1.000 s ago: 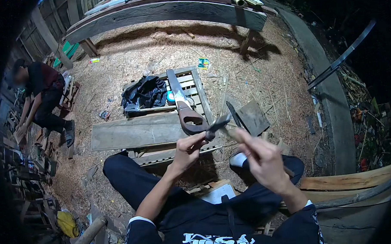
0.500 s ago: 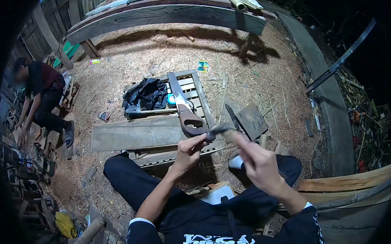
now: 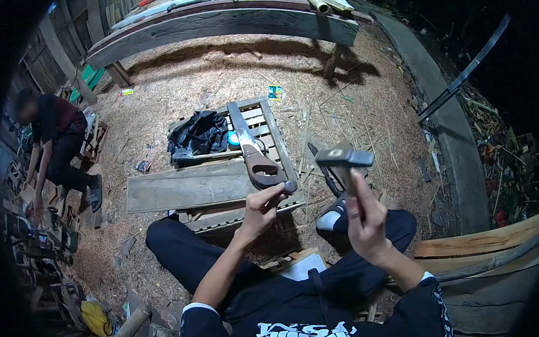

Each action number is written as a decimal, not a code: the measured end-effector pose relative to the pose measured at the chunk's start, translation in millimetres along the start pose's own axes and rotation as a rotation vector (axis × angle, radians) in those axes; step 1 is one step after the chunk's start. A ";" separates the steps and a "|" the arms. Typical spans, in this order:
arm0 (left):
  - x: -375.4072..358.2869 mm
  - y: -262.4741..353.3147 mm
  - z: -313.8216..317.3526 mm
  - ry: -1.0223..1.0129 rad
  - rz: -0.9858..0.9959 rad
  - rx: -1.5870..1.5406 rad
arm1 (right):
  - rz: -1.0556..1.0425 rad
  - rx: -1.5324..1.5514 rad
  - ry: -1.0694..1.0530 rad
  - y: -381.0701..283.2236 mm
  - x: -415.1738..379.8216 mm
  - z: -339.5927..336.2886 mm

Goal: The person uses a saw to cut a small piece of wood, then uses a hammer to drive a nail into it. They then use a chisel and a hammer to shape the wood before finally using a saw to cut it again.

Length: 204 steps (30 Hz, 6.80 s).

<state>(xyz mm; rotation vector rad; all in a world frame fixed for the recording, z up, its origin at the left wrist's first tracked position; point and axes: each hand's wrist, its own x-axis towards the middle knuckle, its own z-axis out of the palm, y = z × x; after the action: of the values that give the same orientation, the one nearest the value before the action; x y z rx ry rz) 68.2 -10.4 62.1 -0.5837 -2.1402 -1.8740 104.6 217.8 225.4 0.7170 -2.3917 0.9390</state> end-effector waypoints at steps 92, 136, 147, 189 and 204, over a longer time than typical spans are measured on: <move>-1.3 -10.3 -4.4 0.014 0.149 0.074 | 0.173 0.887 0.502 -27.5 -1.1 -19.3; -3.7 -8.2 -1.4 -0.008 0.097 0.044 | 0.192 0.184 -0.117 -3.7 -31.5 -6.0; -6.5 -6.9 -6.3 -0.044 0.076 0.049 | 0.261 0.144 -0.312 -0.1 -35.5 -3.6; -22.3 -12.4 -60.5 0.443 -0.269 -0.283 | 0.620 0.332 -0.235 82.3 -16.7 174.5; -34.5 -28.7 -84.5 0.650 -0.293 -0.319 | 0.422 0.202 -0.123 110.1 3.1 207.0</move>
<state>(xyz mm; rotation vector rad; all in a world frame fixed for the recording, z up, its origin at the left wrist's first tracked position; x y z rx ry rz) 79.3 -101.4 34.5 0.2892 -1.5720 -2.1760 -13.3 137.3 39.3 0.3468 -2.6395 1.3552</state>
